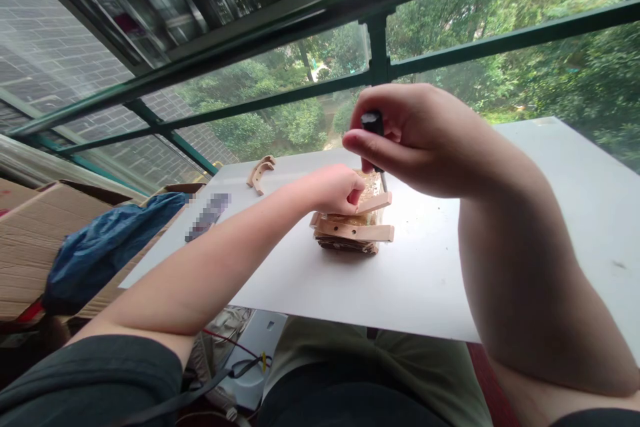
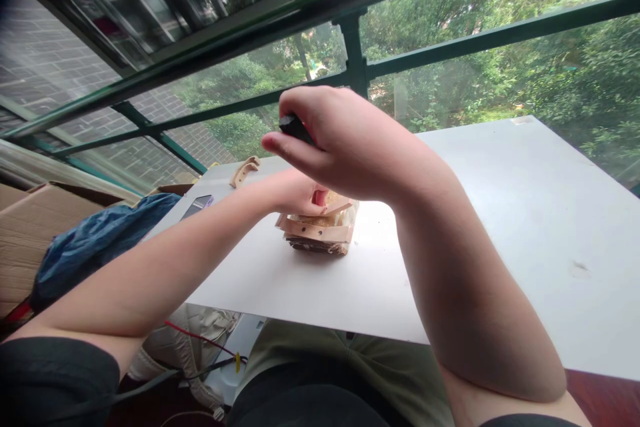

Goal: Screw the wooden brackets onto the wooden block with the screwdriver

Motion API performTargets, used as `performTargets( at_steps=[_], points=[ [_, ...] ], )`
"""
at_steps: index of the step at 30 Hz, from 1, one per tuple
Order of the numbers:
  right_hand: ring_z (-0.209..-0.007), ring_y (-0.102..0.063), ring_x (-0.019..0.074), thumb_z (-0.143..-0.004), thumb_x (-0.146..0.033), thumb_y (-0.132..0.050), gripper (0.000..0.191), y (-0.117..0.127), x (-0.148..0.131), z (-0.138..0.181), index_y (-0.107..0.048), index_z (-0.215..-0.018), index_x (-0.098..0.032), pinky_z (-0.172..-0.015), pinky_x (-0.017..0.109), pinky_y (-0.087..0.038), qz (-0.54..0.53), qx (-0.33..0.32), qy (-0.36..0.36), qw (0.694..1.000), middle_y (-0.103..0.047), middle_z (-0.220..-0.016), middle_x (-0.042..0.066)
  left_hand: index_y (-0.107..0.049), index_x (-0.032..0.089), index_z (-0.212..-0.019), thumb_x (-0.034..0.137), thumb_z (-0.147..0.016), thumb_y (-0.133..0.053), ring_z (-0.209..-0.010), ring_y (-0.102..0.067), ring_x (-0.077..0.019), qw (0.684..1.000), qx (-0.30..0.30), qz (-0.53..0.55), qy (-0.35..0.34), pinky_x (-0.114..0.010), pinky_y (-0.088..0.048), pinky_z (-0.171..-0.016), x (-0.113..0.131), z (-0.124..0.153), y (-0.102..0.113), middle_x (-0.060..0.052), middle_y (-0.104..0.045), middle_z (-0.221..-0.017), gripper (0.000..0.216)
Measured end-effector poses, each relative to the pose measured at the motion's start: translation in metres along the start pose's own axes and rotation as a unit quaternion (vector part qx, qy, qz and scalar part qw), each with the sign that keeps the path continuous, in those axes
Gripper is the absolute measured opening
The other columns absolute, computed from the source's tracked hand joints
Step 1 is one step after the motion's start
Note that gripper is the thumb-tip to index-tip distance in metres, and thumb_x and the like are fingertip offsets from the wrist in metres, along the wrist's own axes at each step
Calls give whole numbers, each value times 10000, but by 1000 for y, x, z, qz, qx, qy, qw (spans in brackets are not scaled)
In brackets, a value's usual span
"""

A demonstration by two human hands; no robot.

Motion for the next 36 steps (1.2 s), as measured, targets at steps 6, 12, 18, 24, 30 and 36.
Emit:
performTargets(
  at_steps=[6, 12, 18, 24, 30, 36],
  points=[
    [-637, -460, 148, -959, -404, -568, 235, -9, 8, -5, -631, -849, -206, -608, 309, -289, 21, -17, -4, 1000, -552, -662, 11, -565, 204, -683, 239, -686, -652, -633, -580, -155, 999, 14, 49, 0, -282, -379, -552, -7, 3, -4, 2, -666, -696, 95],
    [-625, -420, 149, -908, -305, -598, 109, -35, 38, -14, -587, -840, -221, -598, 317, -275, 36, -86, -35, 995, -535, -690, 7, -575, 197, -809, 251, -700, -660, -705, -617, -158, 995, 32, 96, -1, -277, -449, -641, -13, 4, -7, -14, -696, -802, 148],
    [-647, -463, 154, -806, -179, -612, 93, -59, 54, -12, -562, -869, -225, -577, 309, -297, 23, -159, -55, 986, -604, -788, 31, -583, 192, -750, 233, -686, -658, -722, -612, -172, 993, 26, 115, 11, -286, -445, -641, -17, 4, -9, -17, -682, -766, 107],
    [-671, -500, 152, -785, -196, -603, 112, -67, 59, -16, -561, -887, -216, -571, 297, -321, 45, -155, -61, 985, -628, -841, 34, -494, 199, -652, 203, -656, -654, -608, -526, -146, 992, 17, 124, 30, -286, -370, -541, -15, 5, -8, 6, -590, -647, 160],
    [-688, -511, 146, -771, -177, -587, 115, -69, 56, -17, -555, -877, -210, -581, 290, -335, 35, -153, -53, 986, -629, -853, 29, -585, 196, -699, 203, -651, -656, -691, -608, -179, 990, 17, 133, 37, -293, -433, -598, -17, 5, -11, -18, -672, -737, 87],
    [-655, -488, 133, -771, -169, -581, 102, -72, 58, -17, -545, -857, -209, -575, 294, -310, 38, -164, -59, 984, -634, -847, 29, -625, 194, -750, 205, -651, -659, -773, -655, -214, 991, 27, 126, 31, -296, -462, -625, -20, 4, -12, -42, -710, -824, 105]
  ],
)
Point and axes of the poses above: each hand's wrist, its own z-axis away from the middle knuckle, its own y-axis out of the back of the hand, x = y × z, the point moved 8 cm from there along -z, towards the middle knuckle
